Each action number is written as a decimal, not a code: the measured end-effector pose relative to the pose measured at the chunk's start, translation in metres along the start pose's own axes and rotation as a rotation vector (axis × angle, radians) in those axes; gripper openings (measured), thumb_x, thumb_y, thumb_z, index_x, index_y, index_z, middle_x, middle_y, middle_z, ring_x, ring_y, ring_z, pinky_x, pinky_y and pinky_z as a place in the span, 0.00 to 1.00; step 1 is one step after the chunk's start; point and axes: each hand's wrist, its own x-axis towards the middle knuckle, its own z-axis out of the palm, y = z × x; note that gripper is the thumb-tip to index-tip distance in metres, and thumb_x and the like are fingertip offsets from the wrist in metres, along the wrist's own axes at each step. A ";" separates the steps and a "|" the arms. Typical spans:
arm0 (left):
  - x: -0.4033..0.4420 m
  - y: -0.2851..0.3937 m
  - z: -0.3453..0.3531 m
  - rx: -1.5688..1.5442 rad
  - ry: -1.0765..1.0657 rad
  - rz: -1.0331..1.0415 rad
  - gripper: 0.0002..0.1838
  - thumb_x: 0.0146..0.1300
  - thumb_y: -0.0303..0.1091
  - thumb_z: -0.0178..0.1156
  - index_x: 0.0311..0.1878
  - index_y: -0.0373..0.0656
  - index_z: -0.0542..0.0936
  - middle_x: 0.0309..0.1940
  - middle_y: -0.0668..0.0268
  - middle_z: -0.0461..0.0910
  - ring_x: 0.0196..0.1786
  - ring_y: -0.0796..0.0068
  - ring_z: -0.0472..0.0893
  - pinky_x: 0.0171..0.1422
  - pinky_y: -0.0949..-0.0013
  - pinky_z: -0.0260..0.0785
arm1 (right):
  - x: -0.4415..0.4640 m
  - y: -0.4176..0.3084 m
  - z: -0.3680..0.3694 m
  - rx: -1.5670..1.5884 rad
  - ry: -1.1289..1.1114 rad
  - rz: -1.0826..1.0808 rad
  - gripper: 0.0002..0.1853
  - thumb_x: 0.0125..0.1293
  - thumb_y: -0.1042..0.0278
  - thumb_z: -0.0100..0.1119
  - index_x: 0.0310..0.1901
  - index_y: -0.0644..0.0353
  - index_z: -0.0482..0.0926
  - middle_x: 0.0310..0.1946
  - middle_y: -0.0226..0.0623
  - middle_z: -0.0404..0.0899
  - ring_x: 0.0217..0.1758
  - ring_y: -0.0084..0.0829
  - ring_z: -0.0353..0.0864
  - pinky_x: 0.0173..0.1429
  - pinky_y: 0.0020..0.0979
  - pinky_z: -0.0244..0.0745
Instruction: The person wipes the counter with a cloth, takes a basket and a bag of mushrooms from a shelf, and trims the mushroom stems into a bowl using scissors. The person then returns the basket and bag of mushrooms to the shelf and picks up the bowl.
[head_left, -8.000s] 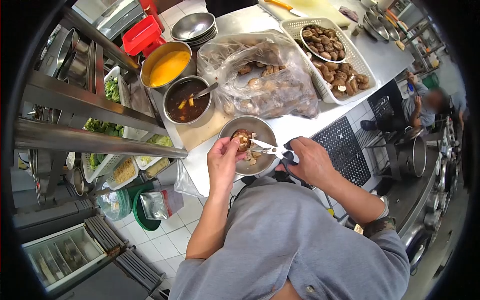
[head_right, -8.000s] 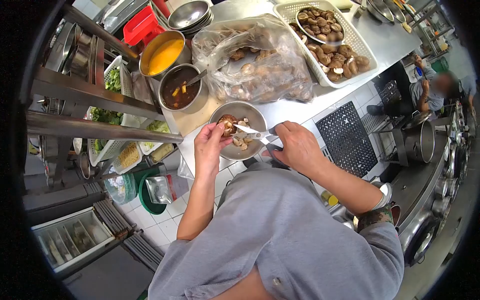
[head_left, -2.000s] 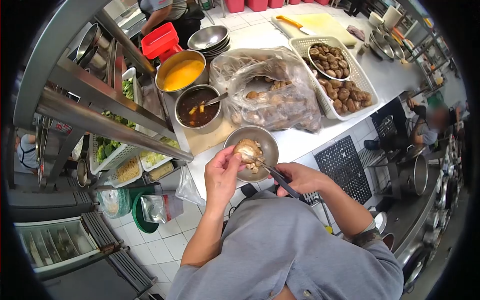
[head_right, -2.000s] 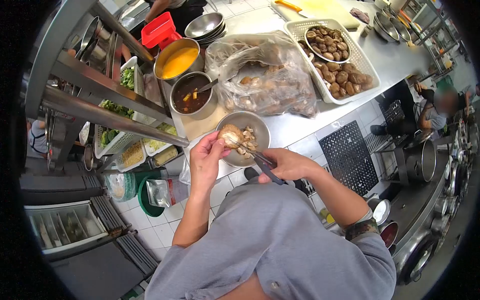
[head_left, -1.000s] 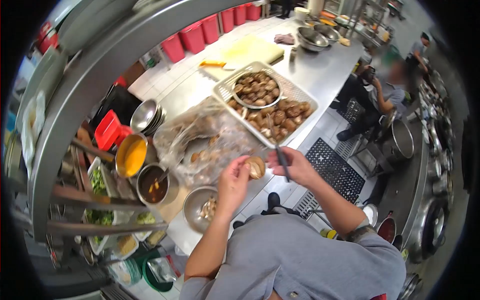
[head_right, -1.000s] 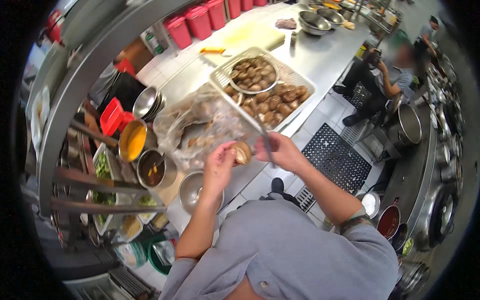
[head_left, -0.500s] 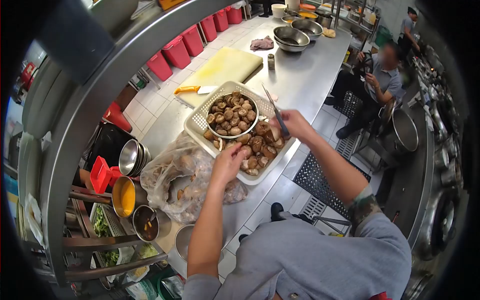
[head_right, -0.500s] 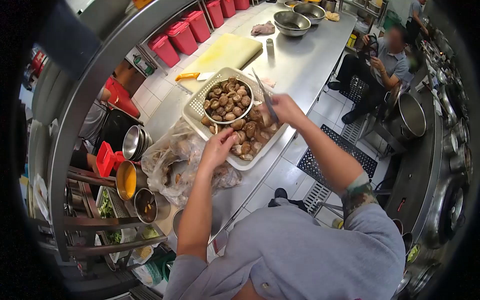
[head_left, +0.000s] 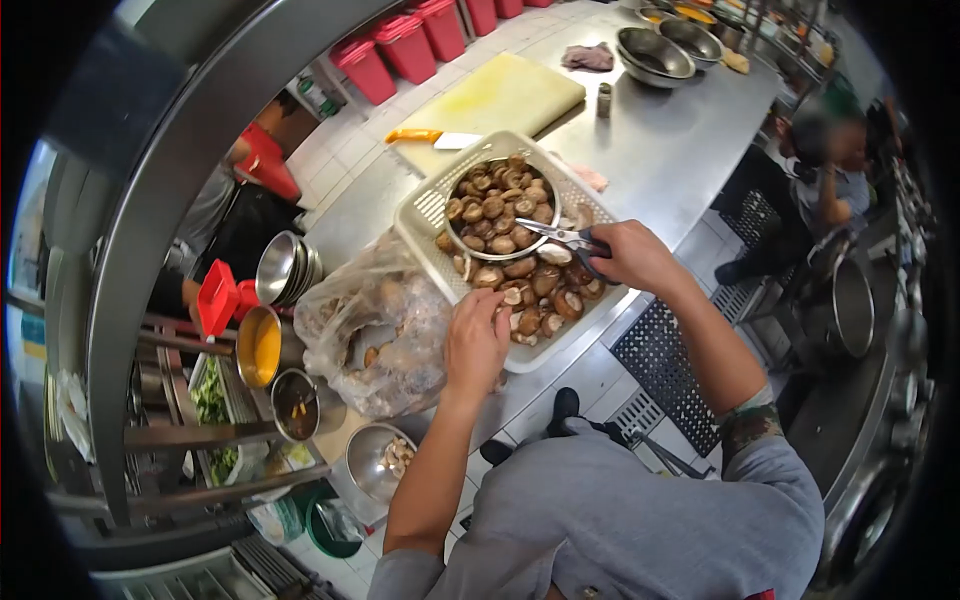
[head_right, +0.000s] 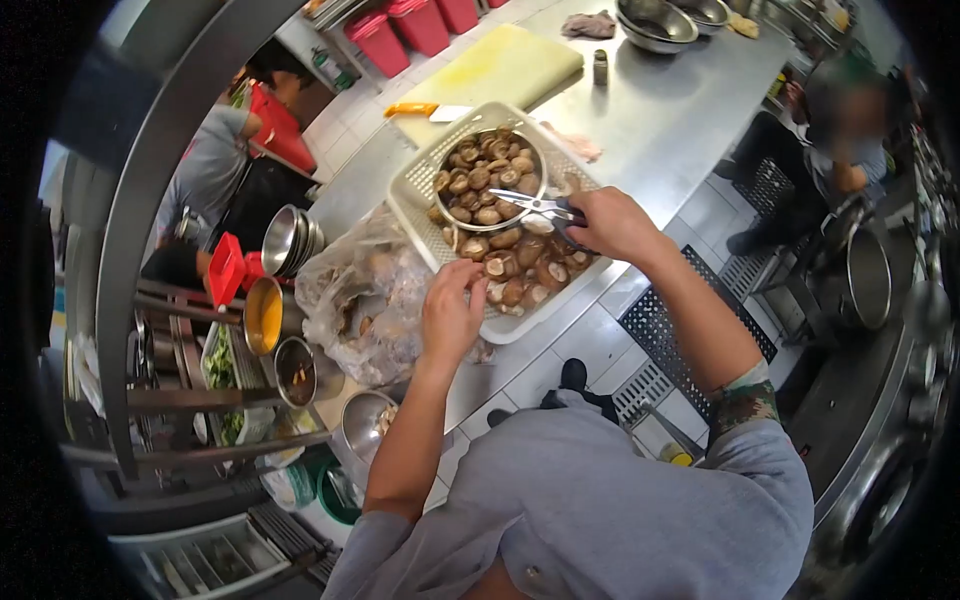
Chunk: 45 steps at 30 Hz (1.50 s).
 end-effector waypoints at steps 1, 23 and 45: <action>-0.004 0.001 -0.010 -0.009 0.050 0.017 0.11 0.62 0.27 0.64 0.47 0.37 0.83 0.48 0.51 0.81 0.52 0.49 0.80 0.57 0.57 0.74 | 0.003 -0.005 0.002 -0.017 -0.019 -0.030 0.12 0.56 0.65 0.67 0.37 0.65 0.81 0.31 0.50 0.84 0.38 0.52 0.84 0.46 0.47 0.77; -0.165 -0.118 -0.168 0.236 0.389 -0.412 0.25 0.63 0.33 0.66 0.62 0.36 0.75 0.62 0.48 0.74 0.64 0.46 0.74 0.67 0.56 0.68 | 0.003 -0.206 0.173 0.065 -0.019 -0.552 0.22 0.59 0.69 0.69 0.55 0.61 0.78 0.55 0.45 0.78 0.46 0.47 0.84 0.50 0.40 0.79; -0.293 -0.153 -0.214 -0.716 0.047 -0.931 0.19 0.65 0.28 0.57 0.57 0.30 0.76 0.46 0.53 0.83 0.41 0.65 0.86 0.40 0.64 0.82 | -0.127 -0.185 0.135 0.364 0.194 0.129 0.14 0.66 0.66 0.66 0.48 0.66 0.83 0.37 0.40 0.87 0.35 0.28 0.85 0.41 0.30 0.80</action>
